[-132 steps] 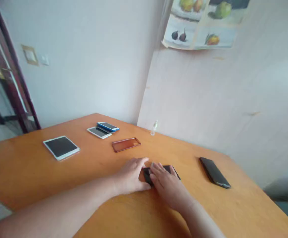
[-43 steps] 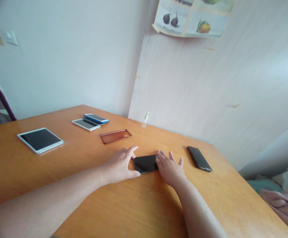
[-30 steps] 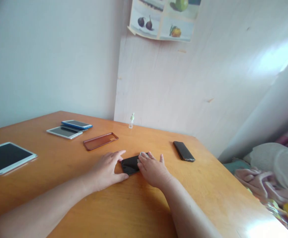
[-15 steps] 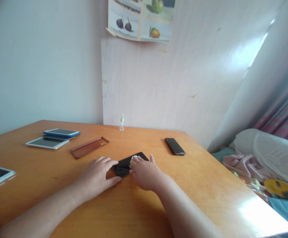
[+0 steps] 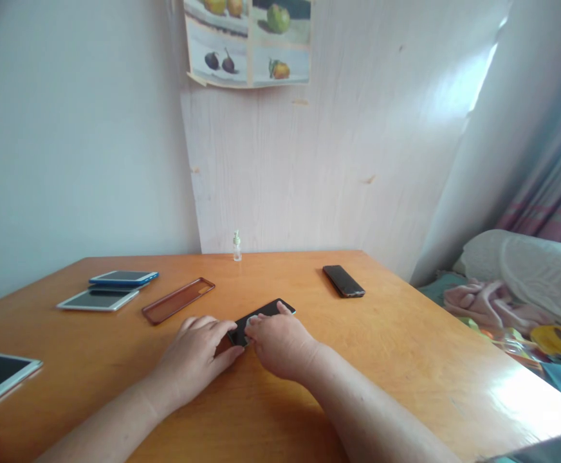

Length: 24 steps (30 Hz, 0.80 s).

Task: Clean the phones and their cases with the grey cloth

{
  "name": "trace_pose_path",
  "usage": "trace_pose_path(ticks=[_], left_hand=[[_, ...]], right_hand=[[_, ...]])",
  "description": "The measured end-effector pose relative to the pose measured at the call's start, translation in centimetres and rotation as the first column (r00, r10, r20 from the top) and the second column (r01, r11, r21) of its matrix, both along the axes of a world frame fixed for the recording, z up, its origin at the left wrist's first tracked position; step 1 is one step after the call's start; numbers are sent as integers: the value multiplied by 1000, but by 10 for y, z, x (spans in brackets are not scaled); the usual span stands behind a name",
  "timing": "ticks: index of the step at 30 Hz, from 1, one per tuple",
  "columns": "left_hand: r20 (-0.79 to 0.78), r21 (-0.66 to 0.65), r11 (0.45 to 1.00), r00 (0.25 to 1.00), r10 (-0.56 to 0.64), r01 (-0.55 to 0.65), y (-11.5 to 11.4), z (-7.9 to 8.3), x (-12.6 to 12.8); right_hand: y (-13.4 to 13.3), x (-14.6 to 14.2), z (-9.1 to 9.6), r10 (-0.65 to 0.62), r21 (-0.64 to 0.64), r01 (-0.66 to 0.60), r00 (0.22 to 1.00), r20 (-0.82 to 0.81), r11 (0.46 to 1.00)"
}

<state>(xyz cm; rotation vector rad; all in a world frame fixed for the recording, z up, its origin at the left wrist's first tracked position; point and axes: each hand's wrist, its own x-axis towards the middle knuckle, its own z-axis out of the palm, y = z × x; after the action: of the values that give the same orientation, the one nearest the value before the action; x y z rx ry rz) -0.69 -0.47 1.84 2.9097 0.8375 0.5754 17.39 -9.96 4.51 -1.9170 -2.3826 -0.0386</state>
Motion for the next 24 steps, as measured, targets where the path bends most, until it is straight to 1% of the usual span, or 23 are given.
trace_pose_path(ticks=[3,5,6,7,9,11,13,15,19,21,24], left_hand=[[12,3,1000,1000,4,-4,1,0,1],[24,-3,1000,1000,14,-14,2,-1,2],[29,-10,1000,999,20,-20,3,-1,2],[33,-19,1000,999,24,-23,4,-1,2],[32,-35,999,999,19,-17,5,-1,1],[21,-37,999,1000,-2,3,7,0,1],[19,-25,1000,1000,-17,17,7,1,1],[26,-8,1000,1000,-11,12,7,1,3],[42,12,1000,999,3,-4,8,1,5],[79,-15,1000,997,-9,10,9,0,5],[149,-83,996,989,-17,29,12,-2,4]], right_hand=[[9,24,2,-180,-9,180,984,4,984],[11,31,3,-239,21,239,971,-31,971],[11,30,3,-228,50,231,972,-61,972],[10,27,3,-191,83,199,977,-93,976],[8,16,1,-61,151,82,988,-142,985],[7,4,-2,66,210,-29,983,-170,977],[7,0,-4,129,258,-75,972,-199,963],[8,5,-5,122,287,-49,963,-241,957],[13,30,-3,12,284,83,949,-316,955],[15,42,-4,-19,304,132,937,-348,943],[19,51,-6,-12,351,159,922,-386,923]])
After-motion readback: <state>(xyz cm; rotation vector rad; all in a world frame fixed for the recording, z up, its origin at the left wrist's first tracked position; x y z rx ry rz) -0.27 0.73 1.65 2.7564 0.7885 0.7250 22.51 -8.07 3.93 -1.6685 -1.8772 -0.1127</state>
